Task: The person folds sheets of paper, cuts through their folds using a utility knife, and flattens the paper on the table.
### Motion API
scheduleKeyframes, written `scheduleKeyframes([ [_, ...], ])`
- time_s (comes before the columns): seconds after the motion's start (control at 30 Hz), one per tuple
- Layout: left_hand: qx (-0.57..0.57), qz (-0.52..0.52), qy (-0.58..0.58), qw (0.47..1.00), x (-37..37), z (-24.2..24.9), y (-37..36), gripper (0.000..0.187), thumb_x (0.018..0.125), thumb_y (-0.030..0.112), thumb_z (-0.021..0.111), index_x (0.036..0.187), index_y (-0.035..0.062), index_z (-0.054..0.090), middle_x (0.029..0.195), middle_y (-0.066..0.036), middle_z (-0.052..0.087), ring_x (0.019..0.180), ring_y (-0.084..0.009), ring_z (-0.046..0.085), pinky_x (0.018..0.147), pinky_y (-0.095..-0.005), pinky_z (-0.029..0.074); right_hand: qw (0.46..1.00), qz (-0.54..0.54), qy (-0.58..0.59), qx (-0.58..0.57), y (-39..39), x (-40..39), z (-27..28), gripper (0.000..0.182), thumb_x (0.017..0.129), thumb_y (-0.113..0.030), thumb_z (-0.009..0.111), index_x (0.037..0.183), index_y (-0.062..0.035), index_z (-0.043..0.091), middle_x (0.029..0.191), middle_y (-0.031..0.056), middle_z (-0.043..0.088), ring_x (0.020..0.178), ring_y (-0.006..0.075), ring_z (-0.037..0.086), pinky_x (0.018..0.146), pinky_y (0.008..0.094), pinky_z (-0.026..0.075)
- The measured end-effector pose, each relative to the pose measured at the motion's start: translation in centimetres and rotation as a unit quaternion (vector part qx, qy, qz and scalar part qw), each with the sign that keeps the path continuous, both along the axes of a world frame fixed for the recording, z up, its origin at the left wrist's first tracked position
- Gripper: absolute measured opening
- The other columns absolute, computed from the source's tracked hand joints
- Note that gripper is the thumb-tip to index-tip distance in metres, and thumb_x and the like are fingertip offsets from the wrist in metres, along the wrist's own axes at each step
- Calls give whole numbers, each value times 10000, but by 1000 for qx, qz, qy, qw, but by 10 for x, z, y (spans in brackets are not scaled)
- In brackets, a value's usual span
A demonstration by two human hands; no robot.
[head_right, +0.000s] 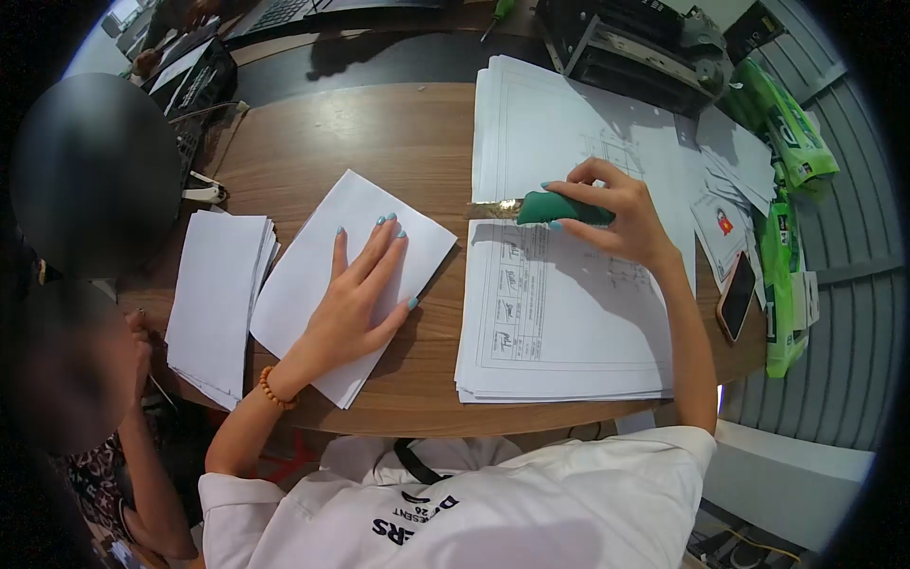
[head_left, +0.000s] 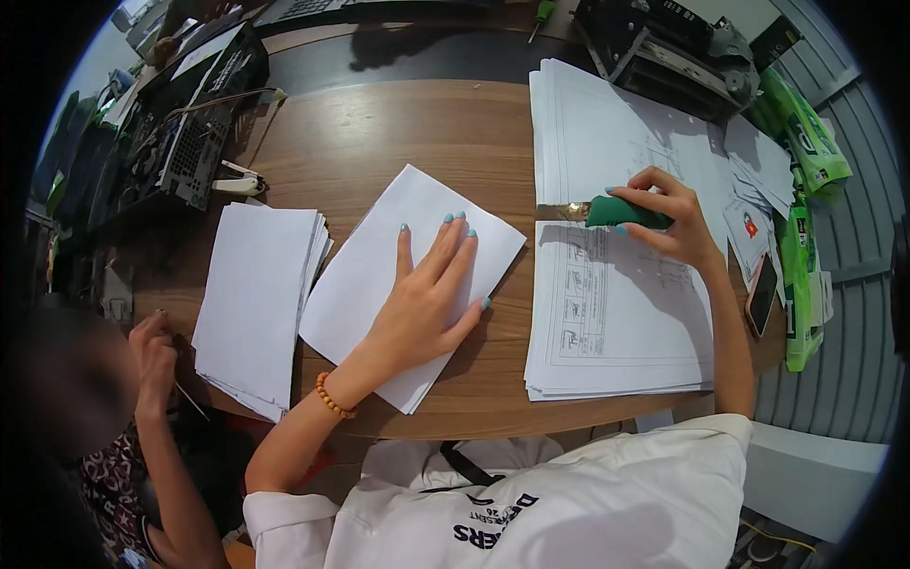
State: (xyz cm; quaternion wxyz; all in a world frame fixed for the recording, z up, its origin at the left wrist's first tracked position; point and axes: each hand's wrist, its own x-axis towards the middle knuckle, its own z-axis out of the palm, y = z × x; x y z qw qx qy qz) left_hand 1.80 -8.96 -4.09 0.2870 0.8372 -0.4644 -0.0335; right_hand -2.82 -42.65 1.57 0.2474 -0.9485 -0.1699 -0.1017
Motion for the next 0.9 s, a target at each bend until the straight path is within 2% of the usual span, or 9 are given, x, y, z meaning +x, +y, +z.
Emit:
scheduleKeyframes([
  [0.23, -38, -14, 34, 999, 3, -2, 2, 554, 818, 64, 519, 1338, -34, 354, 1439, -181, 291, 1345, -316, 255, 1113, -479, 93, 1000, -3, 9, 0, 4, -4, -1, 360, 670, -162, 737, 1023, -104, 691, 871, 60, 591, 802, 181, 596, 704, 300, 512],
  [0.37, -56, -1, 67, 996, 3, 2, 2, 562, 805, 17, 482, 1349, -19, 347, 1436, -180, 298, 1337, -322, 268, 1118, -469, 98, 1000, 5, 6, 8, 6, -1, -3, 350, 674, -169, 736, 1017, -114, 695, 872, 59, 594, 803, 180, 598, 694, 293, 512],
  [0.43, -124, 9, 113, 986, 5, 0, 4, 576, 793, -18, 442, 1360, -13, 337, 1432, -179, 308, 1325, -333, 289, 1117, -467, 107, 999, 26, 7, 17, 7, 4, -5, 341, 677, -174, 735, 1013, -130, 698, 878, 53, 600, 794, 172, 599, 678, 279, 512],
  [0.57, -139, 8, 123, 983, 6, 2, 6, 576, 791, -31, 420, 1362, -6, 341, 1426, -180, 321, 1324, -333, 293, 1115, -466, 109, 999, 40, 21, 3, 17, 19, -13, 347, 670, -182, 741, 1013, -159, 702, 889, 44, 607, 780, 166, 601, 660, 267, 515],
  [0.63, -163, 4, 156, 974, 8, 3, 7, 545, 804, -18, 427, 1346, 15, 378, 1416, -190, 332, 1329, -337, 282, 1111, -475, 129, 998, 63, 9, -8, 27, 32, -17, 348, 676, -195, 749, 1020, -181, 701, 901, 39, 614, 763, 167, 606, 642, 271, 524],
  [0.77, -159, 10, 134, 978, 7, 3, 6, 494, 810, -22, 417, 1302, 9, 447, 1396, -174, 377, 1330, -315, 295, 1115, -456, 114, 995, 77, -49, -30, 51, 62, -28, 319, 713, -246, 743, 1023, -188, 696, 912, 31, 616, 744, 159, 613, 627, 272, 527],
  [0.9, -115, -4, 112, 987, 7, -4, 5, 381, 847, 12, 471, 1221, 34, 541, 1343, -129, 456, 1311, -293, 334, 1115, -460, 142, 993, 84, -70, -39, 66, 86, -36, 304, 746, -278, 715, 1032, -176, 690, 920, 30, 612, 744, 156, 614, 635, 269, 523],
])
